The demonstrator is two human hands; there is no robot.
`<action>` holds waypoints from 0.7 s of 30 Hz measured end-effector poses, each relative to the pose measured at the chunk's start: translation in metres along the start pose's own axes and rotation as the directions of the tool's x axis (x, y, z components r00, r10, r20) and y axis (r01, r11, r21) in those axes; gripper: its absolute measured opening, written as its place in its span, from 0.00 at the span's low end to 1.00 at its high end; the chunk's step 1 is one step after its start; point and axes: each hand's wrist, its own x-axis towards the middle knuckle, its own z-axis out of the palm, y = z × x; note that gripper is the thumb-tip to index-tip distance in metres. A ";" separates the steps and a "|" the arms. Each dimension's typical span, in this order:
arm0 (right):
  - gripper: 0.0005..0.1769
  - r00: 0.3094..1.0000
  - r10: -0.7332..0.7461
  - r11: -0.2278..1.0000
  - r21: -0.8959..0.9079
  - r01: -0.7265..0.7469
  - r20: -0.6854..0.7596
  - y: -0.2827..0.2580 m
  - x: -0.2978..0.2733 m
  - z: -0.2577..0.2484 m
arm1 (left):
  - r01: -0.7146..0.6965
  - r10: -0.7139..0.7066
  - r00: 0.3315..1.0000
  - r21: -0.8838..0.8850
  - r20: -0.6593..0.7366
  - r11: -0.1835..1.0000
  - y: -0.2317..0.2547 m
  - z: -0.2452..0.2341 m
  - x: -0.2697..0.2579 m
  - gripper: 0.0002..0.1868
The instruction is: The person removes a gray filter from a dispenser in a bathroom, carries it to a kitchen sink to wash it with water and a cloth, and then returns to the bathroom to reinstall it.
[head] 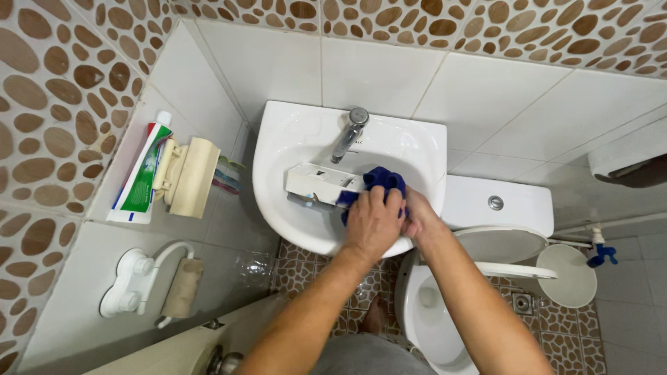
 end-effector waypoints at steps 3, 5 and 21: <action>0.25 0.979 0.046 0.999 -0.019 -0.051 -0.196 -0.008 -0.009 0.021 | 0.142 -0.142 0.990 0.089 -0.009 0.986 -0.062 -0.014 0.013 0.16; 0.28 0.954 0.106 0.993 0.074 -0.088 -0.282 -0.013 -0.019 0.037 | 0.348 -0.341 0.938 0.202 -0.068 0.916 -0.106 -0.031 0.021 0.15; 0.33 0.964 0.060 0.998 0.051 -0.049 -0.260 -0.017 -0.023 0.046 | 0.394 -0.414 0.910 0.322 -0.010 0.861 -0.145 -0.039 0.021 0.21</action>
